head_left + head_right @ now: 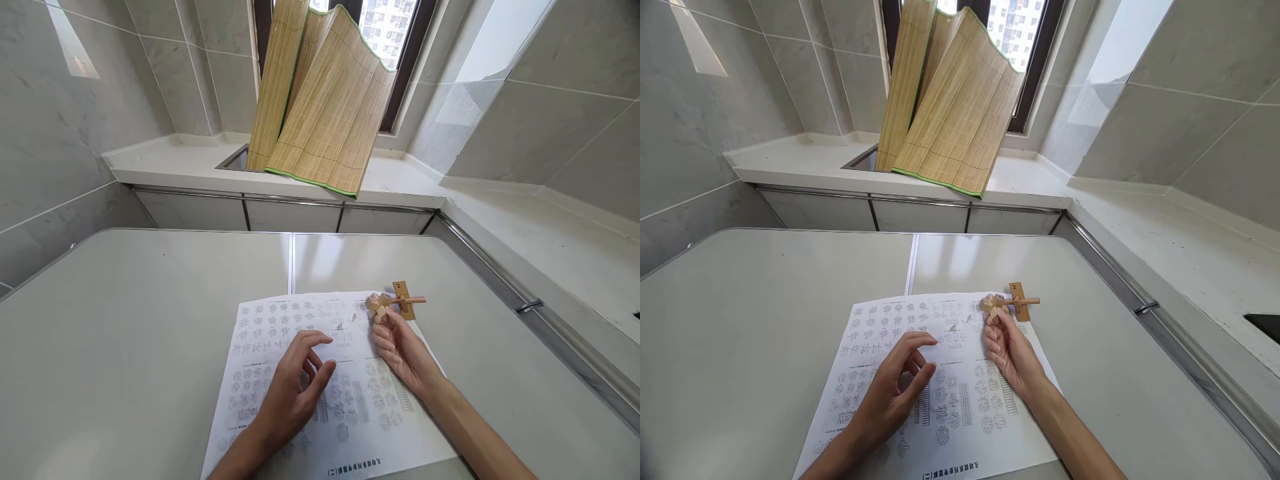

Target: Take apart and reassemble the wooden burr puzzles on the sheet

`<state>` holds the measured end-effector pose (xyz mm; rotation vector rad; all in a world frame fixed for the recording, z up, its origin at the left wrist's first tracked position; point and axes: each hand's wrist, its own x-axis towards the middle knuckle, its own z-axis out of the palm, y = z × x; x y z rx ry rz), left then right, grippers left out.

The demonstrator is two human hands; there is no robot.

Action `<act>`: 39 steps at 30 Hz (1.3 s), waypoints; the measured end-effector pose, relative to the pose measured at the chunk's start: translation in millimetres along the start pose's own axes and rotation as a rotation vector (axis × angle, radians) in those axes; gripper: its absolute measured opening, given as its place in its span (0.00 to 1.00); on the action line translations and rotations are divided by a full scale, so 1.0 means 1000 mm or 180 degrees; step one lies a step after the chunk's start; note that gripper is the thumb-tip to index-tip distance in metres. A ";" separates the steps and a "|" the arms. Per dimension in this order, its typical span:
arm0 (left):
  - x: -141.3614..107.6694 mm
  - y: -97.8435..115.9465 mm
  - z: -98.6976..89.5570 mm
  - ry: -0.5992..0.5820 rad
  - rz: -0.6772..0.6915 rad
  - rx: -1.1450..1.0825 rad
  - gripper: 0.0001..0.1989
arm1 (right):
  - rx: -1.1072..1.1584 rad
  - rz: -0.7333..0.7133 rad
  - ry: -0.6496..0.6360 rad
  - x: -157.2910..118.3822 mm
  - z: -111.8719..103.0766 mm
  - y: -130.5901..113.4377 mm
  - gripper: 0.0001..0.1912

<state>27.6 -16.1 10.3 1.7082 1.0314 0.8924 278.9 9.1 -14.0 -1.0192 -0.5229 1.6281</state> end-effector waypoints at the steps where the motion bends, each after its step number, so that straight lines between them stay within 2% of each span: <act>1: 0.000 0.001 0.001 -0.0028 -0.0013 -0.0014 0.12 | -0.0012 -0.0032 0.0023 0.002 -0.002 -0.001 0.22; 4: 0.000 0.001 0.002 -0.0108 -0.0059 -0.0034 0.11 | -0.0172 -0.0107 0.0070 0.002 -0.003 -0.002 0.24; 8: 0.000 0.000 0.002 -0.0238 -0.0069 -0.0017 0.11 | -0.0648 -0.0204 0.0014 -0.005 0.008 0.003 0.23; 11: 0.000 -0.001 0.001 -0.0391 -0.0113 0.0025 0.15 | -0.1059 -0.0383 -0.0063 -0.013 0.017 0.012 0.22; 14: 0.000 -0.004 0.000 -0.0551 -0.0168 0.0060 0.21 | -0.1956 -0.0782 -0.0222 -0.019 0.023 0.020 0.19; 17: 0.001 -0.005 0.000 -0.0572 -0.0221 0.0111 0.22 | -0.2987 -0.1207 -0.0401 -0.020 0.023 0.024 0.17; 19: 0.001 -0.006 0.001 -0.0569 -0.0262 0.0140 0.22 | -0.3214 -0.1256 -0.0413 -0.020 0.022 0.025 0.17; 28: 0.003 0.000 0.000 -0.0574 -0.0345 0.0215 0.22 | -0.3235 -0.1196 -0.0345 -0.017 0.020 0.024 0.18; 35: 0.003 0.001 0.000 -0.0560 -0.0306 0.0235 0.22 | -0.2724 -0.1295 -0.0208 -0.014 0.020 0.021 0.11; 39: 0.003 0.000 0.000 -0.0574 -0.0322 0.0230 0.22 | -0.2482 -0.1059 -0.0184 -0.011 0.018 0.017 0.11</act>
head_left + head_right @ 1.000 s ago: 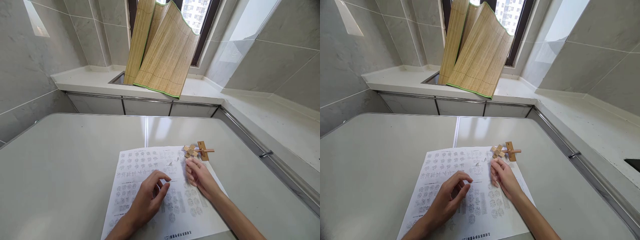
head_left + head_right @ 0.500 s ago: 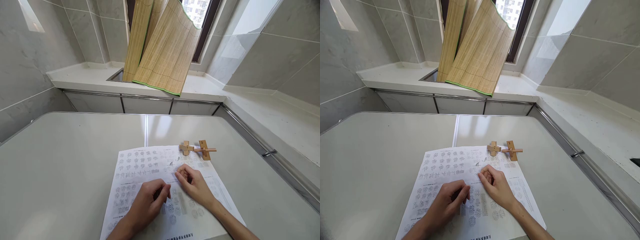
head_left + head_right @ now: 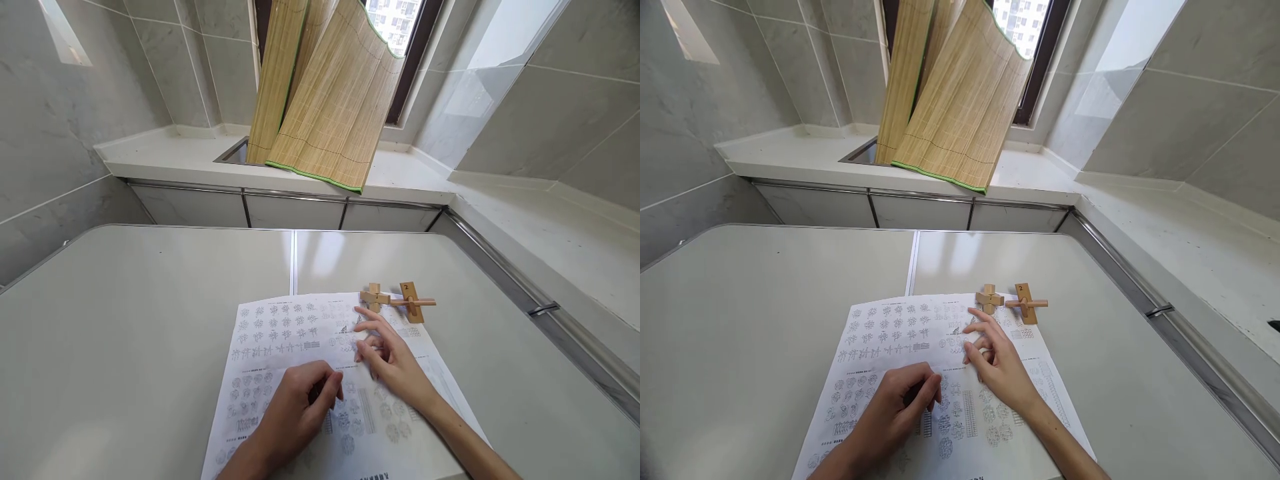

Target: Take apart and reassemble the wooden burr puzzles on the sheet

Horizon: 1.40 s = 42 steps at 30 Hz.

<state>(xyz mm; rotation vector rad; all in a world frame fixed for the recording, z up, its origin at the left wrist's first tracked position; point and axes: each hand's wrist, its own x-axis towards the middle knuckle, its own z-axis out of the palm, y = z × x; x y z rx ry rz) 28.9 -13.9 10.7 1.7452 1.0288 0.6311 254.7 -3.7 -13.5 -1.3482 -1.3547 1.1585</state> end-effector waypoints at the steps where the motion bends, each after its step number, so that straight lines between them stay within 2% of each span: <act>1: 0.000 0.000 0.000 -0.0006 -0.0005 0.0007 0.22 | 0.0056 0.0060 -0.0029 0.001 -0.001 0.000 0.12; 6: 0.000 -0.003 0.001 -0.0023 -0.0031 0.0054 0.22 | -0.0004 0.0181 -0.0023 0.003 -0.003 -0.001 0.13; 14: -0.002 -0.005 0.002 -0.0041 -0.0070 0.0046 0.23 | 0.0093 0.0208 0.0509 0.005 -0.004 0.001 0.15; 18: 0.000 -0.005 0.001 -0.0028 -0.0041 0.0044 0.23 | 0.0346 0.0236 0.0516 0.007 -0.007 0.002 0.17; 26: -0.002 -0.005 0.000 0.0025 -0.0018 0.0040 0.24 | 0.1816 0.0605 0.0470 0.010 -0.012 0.001 0.18; 31: -0.002 -0.005 0.000 0.0061 0.0004 0.0036 0.24 | 0.2312 0.0741 0.0419 0.014 -0.023 0.002 0.20; 37: -0.002 -0.003 -0.001 0.0065 0.0009 0.0008 0.24 | 0.3562 0.0827 0.0236 0.016 -0.036 0.008 0.17; 42: -0.002 0.000 -0.001 0.0026 -0.0003 -0.0051 0.23 | 0.3727 0.0618 0.0417 0.018 -0.043 0.012 0.11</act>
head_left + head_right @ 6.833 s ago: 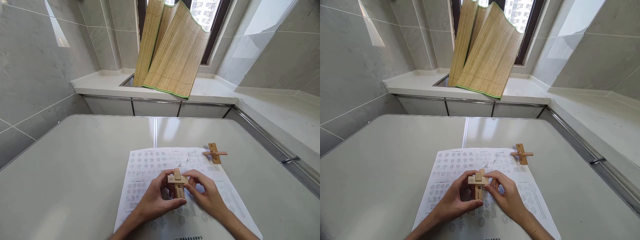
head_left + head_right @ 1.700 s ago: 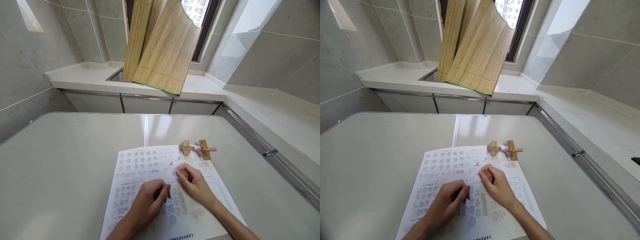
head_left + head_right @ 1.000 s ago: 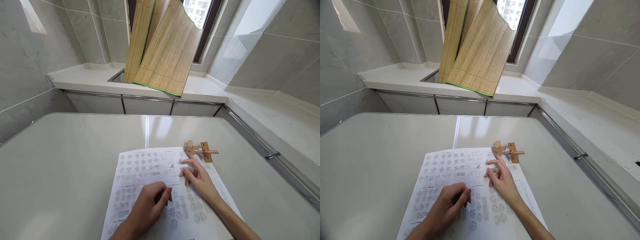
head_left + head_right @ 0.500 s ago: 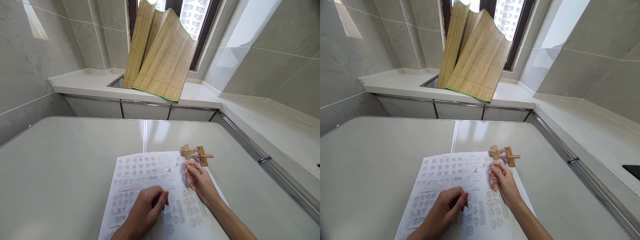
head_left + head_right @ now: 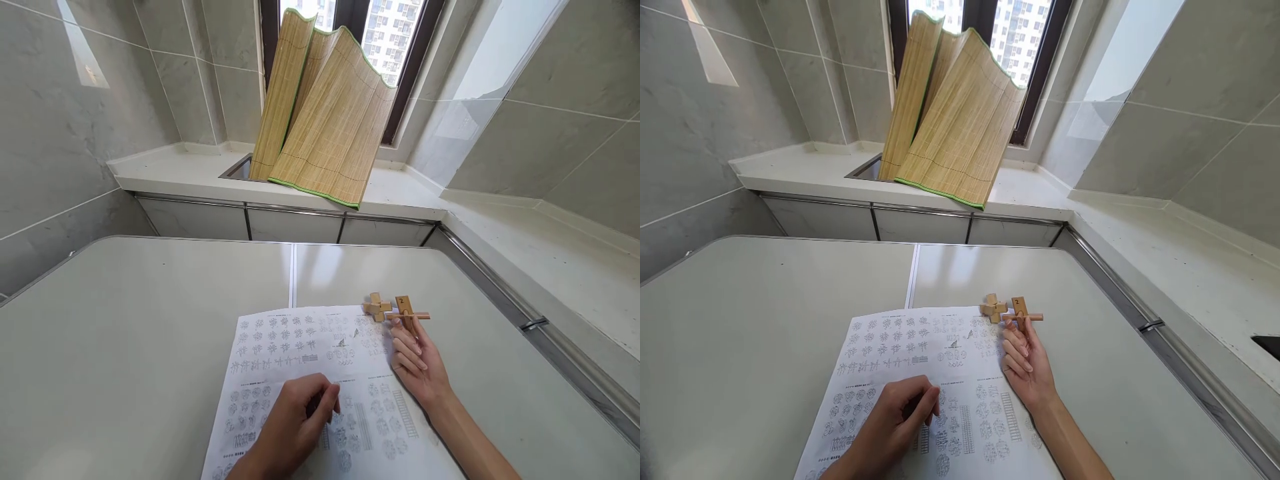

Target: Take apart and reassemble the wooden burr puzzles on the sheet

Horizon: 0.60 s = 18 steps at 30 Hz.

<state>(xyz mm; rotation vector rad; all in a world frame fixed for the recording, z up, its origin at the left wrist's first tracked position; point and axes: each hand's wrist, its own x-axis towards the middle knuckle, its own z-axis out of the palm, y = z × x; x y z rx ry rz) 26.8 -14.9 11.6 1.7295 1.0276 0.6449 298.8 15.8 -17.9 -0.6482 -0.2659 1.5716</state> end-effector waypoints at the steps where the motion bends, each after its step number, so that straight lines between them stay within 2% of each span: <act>1: 0.000 0.000 0.000 0.0000 -0.0001 -0.0009 0.23 | -0.0024 -0.0046 0.0003 0.000 0.000 -0.001 0.10; 4: -0.001 0.001 0.000 0.0014 -0.0018 -0.0036 0.23 | -0.0085 -0.0106 0.0018 0.000 0.004 -0.002 0.09; 6: -0.001 0.000 0.000 0.0030 -0.0030 -0.0055 0.23 | -0.0419 -0.0217 0.0097 -0.003 0.009 0.001 0.11; 11: -0.001 -0.004 0.002 0.0036 -0.0015 -0.0082 0.24 | -0.2311 -0.0941 0.0269 -0.017 0.022 0.020 0.22; 13: -0.001 -0.002 0.001 0.0144 0.0012 -0.0117 0.23 | -0.3003 -0.0971 0.0084 -0.024 0.024 0.027 0.24; 16: -0.002 0.002 -0.001 0.0481 0.0122 -0.0193 0.16 | -0.3754 -0.0888 -0.0497 -0.033 0.022 0.034 0.29; 18: -0.003 0.003 -0.002 0.0591 0.0225 -0.0300 0.19 | -0.4092 -0.0951 -0.0909 -0.039 0.021 0.038 0.29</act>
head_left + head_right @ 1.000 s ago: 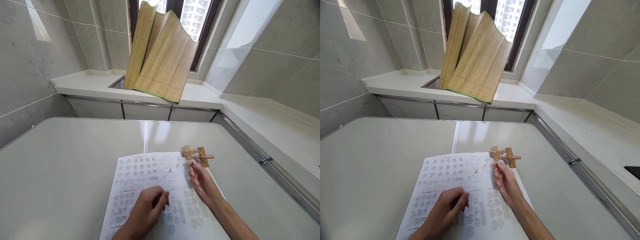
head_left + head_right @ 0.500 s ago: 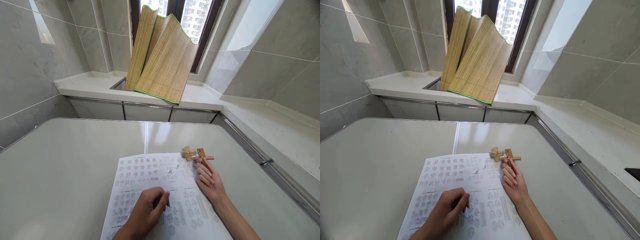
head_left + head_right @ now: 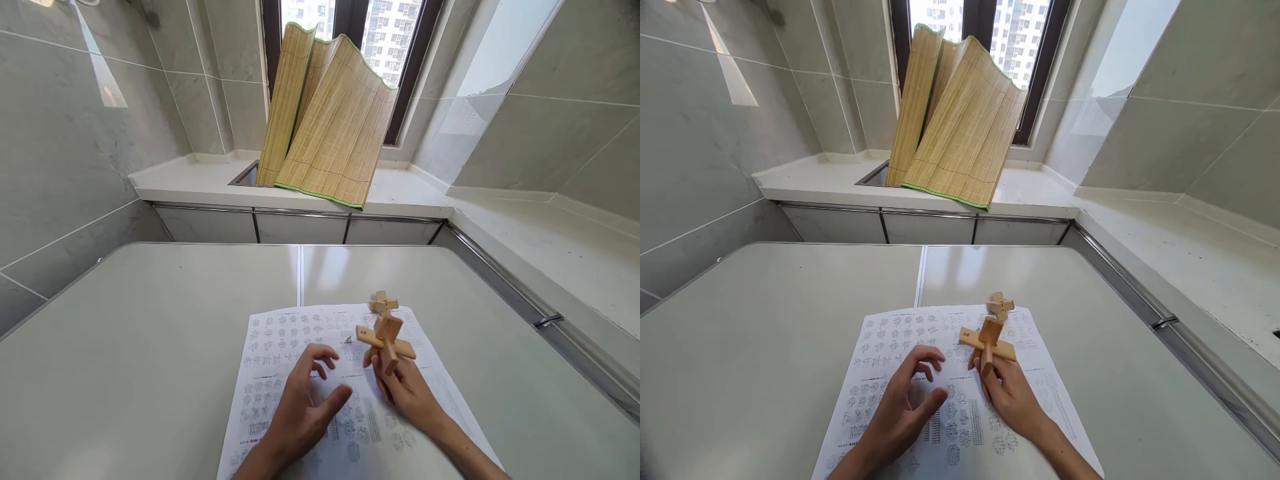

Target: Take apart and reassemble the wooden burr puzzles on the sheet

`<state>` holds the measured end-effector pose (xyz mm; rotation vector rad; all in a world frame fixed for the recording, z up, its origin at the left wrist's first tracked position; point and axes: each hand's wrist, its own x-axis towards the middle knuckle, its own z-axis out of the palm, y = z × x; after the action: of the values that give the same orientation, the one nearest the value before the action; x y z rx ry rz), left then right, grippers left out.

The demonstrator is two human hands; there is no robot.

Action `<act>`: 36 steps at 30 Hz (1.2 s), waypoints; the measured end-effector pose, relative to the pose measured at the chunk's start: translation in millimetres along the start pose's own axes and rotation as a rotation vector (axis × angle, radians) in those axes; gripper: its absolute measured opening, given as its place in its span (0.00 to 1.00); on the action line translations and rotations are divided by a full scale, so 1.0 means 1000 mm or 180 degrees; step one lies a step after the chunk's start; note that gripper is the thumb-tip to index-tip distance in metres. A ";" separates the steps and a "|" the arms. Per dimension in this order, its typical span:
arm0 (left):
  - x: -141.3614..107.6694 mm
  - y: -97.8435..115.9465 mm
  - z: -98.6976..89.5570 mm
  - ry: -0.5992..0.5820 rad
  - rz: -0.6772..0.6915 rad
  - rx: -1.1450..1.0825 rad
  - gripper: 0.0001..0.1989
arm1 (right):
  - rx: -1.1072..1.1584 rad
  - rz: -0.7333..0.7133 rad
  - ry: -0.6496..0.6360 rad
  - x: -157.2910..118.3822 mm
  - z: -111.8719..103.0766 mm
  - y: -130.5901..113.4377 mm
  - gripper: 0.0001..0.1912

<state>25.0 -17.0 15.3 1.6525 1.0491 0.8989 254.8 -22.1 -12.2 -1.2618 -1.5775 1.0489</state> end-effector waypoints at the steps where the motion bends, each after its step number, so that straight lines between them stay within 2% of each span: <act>1: -0.001 0.000 0.000 -0.0032 0.0030 -0.0091 0.25 | -0.0111 -0.0144 -0.0124 -0.003 0.002 0.000 0.27; 5: -0.004 -0.004 0.002 -0.0312 0.0001 -0.0669 0.48 | -0.0333 -0.0676 -0.0587 -0.009 0.011 -0.004 0.25; 8: -0.004 -0.005 0.006 -0.0506 -0.0066 -0.1015 0.56 | -0.0452 -0.0841 -0.0843 -0.011 0.020 -0.008 0.23; 12: -0.002 -0.002 0.006 -0.0652 -0.0068 -0.1221 0.43 | -0.0411 -0.0918 -0.0878 -0.010 0.027 -0.010 0.22; 15: -0.001 0.000 0.003 -0.0437 -0.0070 -0.1187 0.36 | -0.0306 -0.0619 -0.0876 -0.009 0.024 -0.010 0.24; 19: -0.001 0.002 -0.001 -0.0108 -0.0153 -0.0692 0.39 | 0.0671 0.0095 -0.0793 -0.005 0.016 -0.011 0.30; 22: -0.002 0.003 -0.001 -0.0193 0.0045 -0.0264 0.43 | 0.1342 0.0541 -0.0860 -0.003 0.014 -0.011 0.29; 25: -0.002 -0.001 0.002 -0.0277 0.0305 0.0018 0.47 | 0.1420 0.0787 -0.0906 -0.002 0.016 -0.009 0.25; 32: -0.002 -0.016 0.005 -0.0235 0.0285 0.0615 0.50 | 0.1338 0.0804 -0.0562 0.001 0.022 -0.012 0.23; 36: -0.001 -0.020 0.004 -0.0338 0.0374 0.0819 0.50 | 0.1225 0.0840 -0.0536 0.002 0.022 -0.015 0.22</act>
<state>23.9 -16.0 -5.5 1.9714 1.0361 0.7658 229.4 -24.5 -4.3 -1.1545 -1.2662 1.5772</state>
